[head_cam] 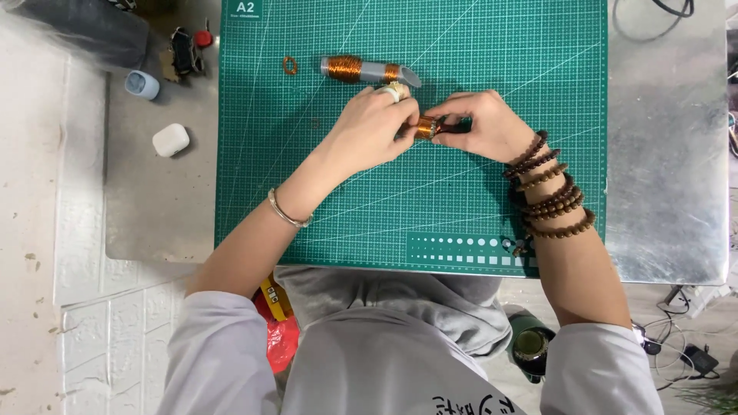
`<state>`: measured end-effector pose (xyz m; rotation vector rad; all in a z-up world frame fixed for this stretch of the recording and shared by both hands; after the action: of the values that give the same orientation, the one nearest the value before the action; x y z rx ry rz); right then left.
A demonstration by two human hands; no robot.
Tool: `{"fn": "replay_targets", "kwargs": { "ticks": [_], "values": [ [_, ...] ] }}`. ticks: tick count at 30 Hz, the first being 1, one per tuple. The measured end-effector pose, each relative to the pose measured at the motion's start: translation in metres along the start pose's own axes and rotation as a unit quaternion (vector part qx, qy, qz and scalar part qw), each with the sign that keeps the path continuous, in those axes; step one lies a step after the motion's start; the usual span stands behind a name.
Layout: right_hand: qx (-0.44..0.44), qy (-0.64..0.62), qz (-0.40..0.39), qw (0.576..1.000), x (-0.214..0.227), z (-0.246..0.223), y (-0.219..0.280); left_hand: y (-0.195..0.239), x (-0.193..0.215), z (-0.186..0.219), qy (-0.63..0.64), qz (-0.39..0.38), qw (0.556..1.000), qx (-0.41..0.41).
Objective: Assembling a copper wire coil component by twisting leads and fitting parts together on a cutting mat
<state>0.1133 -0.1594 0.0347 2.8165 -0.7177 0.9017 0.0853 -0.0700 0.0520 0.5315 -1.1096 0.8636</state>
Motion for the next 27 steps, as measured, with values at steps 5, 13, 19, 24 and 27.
{"fn": "replay_targets", "kwargs": {
  "ticks": [5, 13, 19, 24, 27],
  "values": [
    [0.001, 0.007, 0.001, 1.000, -0.003, 0.008, 0.000, -0.008, -0.012, 0.001, -0.027, 0.019, 0.999, -0.017],
    [0.006, 0.029, 0.007, 1.000, -0.006, 0.019, 0.002, -0.023, -0.028, 0.007, -0.094, -0.002, 0.994, -0.055],
    [0.004, 0.036, 0.016, 0.999, -0.006, 0.021, 0.003, -0.031, -0.048, 0.006, -0.132, -0.026, 0.990, -0.051],
    [-0.001, 0.043, 0.013, 0.999, -0.006, 0.021, 0.002, -0.033, -0.060, 0.006, -0.138, -0.089, 0.985, -0.052],
    [-0.003, 0.040, 0.018, 0.999, -0.007, 0.027, 0.003, -0.032, -0.061, 0.008, -0.151, -0.111, 0.980, -0.060]
  ]
}}
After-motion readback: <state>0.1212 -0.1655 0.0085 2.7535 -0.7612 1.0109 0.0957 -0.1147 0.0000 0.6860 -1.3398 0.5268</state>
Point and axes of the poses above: each hand's wrist, its own y-axis away from the middle knuckle, its own x-axis out of the back of the hand, z = x × y, the point moved 9 cm from there along -y, towards the middle knuckle, and after that the axes turned 10 degrees about -z, right-handed, at the moved point
